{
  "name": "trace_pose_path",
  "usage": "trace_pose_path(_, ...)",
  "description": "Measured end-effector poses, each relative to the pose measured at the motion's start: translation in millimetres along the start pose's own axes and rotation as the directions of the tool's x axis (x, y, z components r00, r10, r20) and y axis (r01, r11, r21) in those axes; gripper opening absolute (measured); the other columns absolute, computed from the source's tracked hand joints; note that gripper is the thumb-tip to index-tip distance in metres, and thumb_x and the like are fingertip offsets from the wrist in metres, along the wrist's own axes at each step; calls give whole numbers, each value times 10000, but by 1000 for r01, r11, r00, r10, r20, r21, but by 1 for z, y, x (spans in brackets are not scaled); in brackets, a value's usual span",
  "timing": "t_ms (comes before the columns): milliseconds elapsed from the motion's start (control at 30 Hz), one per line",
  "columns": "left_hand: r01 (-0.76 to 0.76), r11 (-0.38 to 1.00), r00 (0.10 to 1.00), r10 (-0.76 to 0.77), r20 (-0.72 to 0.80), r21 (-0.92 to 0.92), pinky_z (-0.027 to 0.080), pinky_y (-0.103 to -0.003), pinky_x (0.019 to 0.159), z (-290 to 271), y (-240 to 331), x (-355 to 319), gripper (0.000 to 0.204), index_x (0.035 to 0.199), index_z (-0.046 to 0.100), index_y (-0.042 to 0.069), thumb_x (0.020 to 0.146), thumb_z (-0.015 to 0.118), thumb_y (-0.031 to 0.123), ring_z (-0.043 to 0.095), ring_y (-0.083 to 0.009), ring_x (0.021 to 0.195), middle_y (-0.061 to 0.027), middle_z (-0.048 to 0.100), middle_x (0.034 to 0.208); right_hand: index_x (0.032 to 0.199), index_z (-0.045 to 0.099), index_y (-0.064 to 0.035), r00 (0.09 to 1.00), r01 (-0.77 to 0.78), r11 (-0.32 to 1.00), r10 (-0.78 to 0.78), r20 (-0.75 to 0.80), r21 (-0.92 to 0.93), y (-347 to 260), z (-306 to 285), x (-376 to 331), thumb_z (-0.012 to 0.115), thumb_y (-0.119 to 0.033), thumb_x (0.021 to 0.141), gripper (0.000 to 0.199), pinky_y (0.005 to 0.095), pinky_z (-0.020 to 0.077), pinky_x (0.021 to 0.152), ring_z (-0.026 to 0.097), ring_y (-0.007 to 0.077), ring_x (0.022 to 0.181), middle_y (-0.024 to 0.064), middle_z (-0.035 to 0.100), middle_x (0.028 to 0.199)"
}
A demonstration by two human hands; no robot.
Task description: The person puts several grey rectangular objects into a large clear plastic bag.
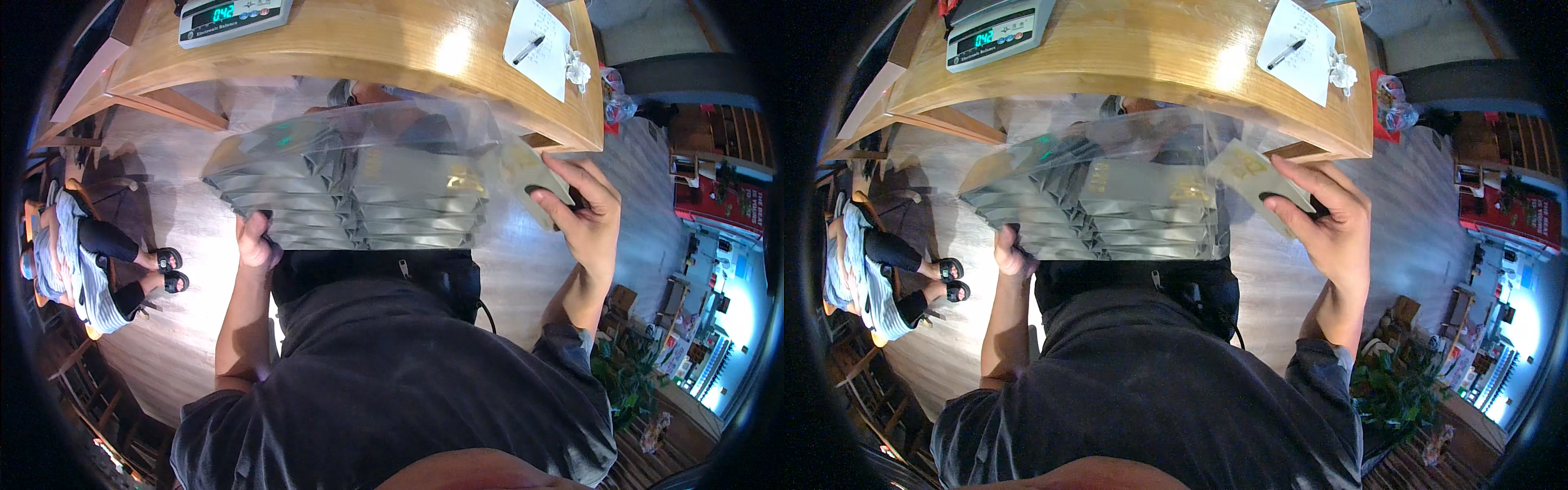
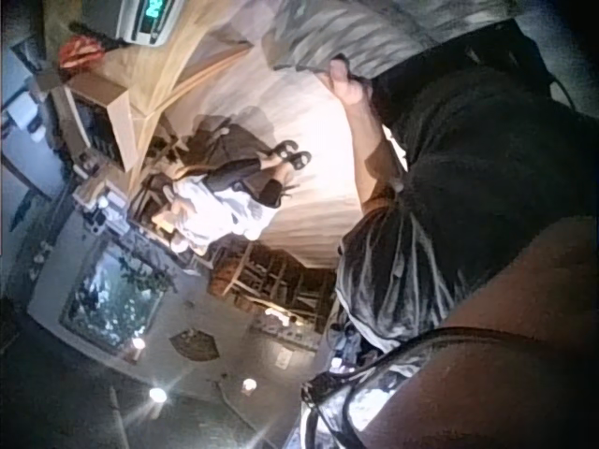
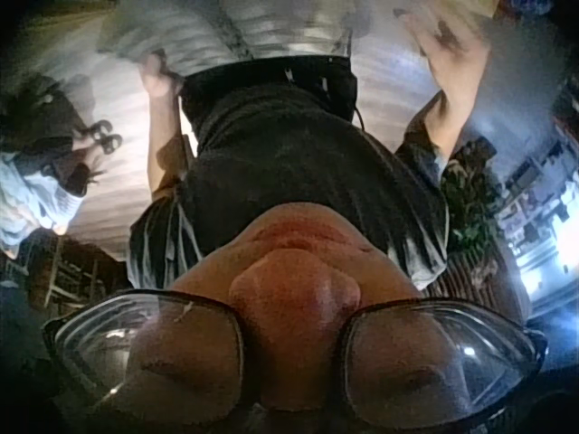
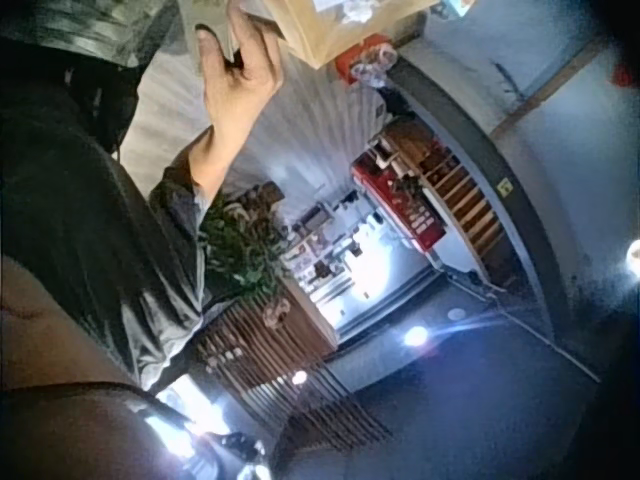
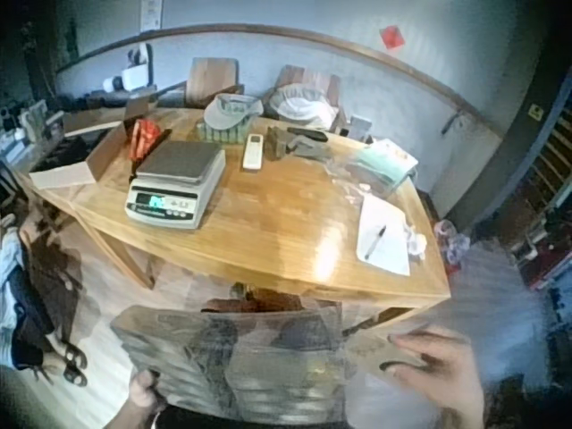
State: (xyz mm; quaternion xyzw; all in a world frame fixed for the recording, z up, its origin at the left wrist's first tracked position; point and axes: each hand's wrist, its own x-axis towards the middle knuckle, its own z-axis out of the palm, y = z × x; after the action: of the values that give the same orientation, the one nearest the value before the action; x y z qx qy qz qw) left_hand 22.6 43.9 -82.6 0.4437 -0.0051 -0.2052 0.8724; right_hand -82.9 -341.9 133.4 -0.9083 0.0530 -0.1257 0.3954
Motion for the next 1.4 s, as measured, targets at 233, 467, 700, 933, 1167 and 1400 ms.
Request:
trace_pose_path(233, 59, 998, 996, -60, 68, 15, 425, -426, 987, 4, 3, 2, 782, 1351, 395, 13, 762, 711, 418, 526, -288, 1165, -143, 530, 1277, 963, 693, 2, 948, -318, 900, 307, 84, 299, 8, -4, 2, 752, -3, 751, 221, 217, 466, 656, 600, 62, 717, 37, 682, 852)
trace_pose_path(467, 77, 995, 997, -74, 32, -68, 432, -387, 963, 5, 4, 0, 719, 1321, 415, -6, 758, 720, 321, 535, -257, 1136, -125, 560, 1225, 1007, 653, 48, 912, -408, 751, 350, 211, 519, 11, -7, 12, 579, -82, 791, 262, 254, 484, 778, 624, 162, 840, 127, 677, 920)
trace_pose_path(700, 51, 999, 999, -51, -4, -14, 434, -383, 963, 11, 9, -1, 724, 1322, 413, -11, 756, 724, 313, 549, -260, 1116, -127, 563, 1221, 1136, 537, 83, 908, -361, 283, 322, 267, 888, 27, -10, -7, 516, -335, 900, 480, 382, 490, 930, 573, 302, 1099, 263, 571, 1162)
trace_pose_path(933, 36, 999, 999, -36, -11, 7, 494, -397, 878, 23, 12, 0, 587, 1174, 528, 12, 723, 741, 321, 603, -267, 1018, -130, 612, 1101, 1189, 502, 73, 924, -312, 418, 343, 170, 853, 12, 17, -13, 403, -565, 945, 690, 413, 483, 927, 589, 321, 1073, 262, 575, 1165)
trace_pose_path(1167, 35, 999, 997, -37, 66, 36, 434, -380, 954, 16, 8, -1, 701, 1295, 443, -17, 744, 732, 307, 544, -257, 1117, -128, 575, 1191, 975, 577, 34, 926, -92, 835, 271, -261, 543, 5, 63, -10, 344, -447, 1013, 536, 324, 479, 824, 624, 214, 913, 182, 663, 959)
trace_pose_path(1400, 47, 999, 999, -46, 25, -27, 459, -404, 931, 19, 14, -3, 632, 1229, 478, 2, 733, 726, 305, 573, -263, 1060, -126, 586, 1135, 1001, 613, 108, 940, 62, 891, 99, -325, 449, 7, 67, -12, 302, -622, 946, 795, 305, 481, 762, 610, 207, 886, 177, 660, 998)
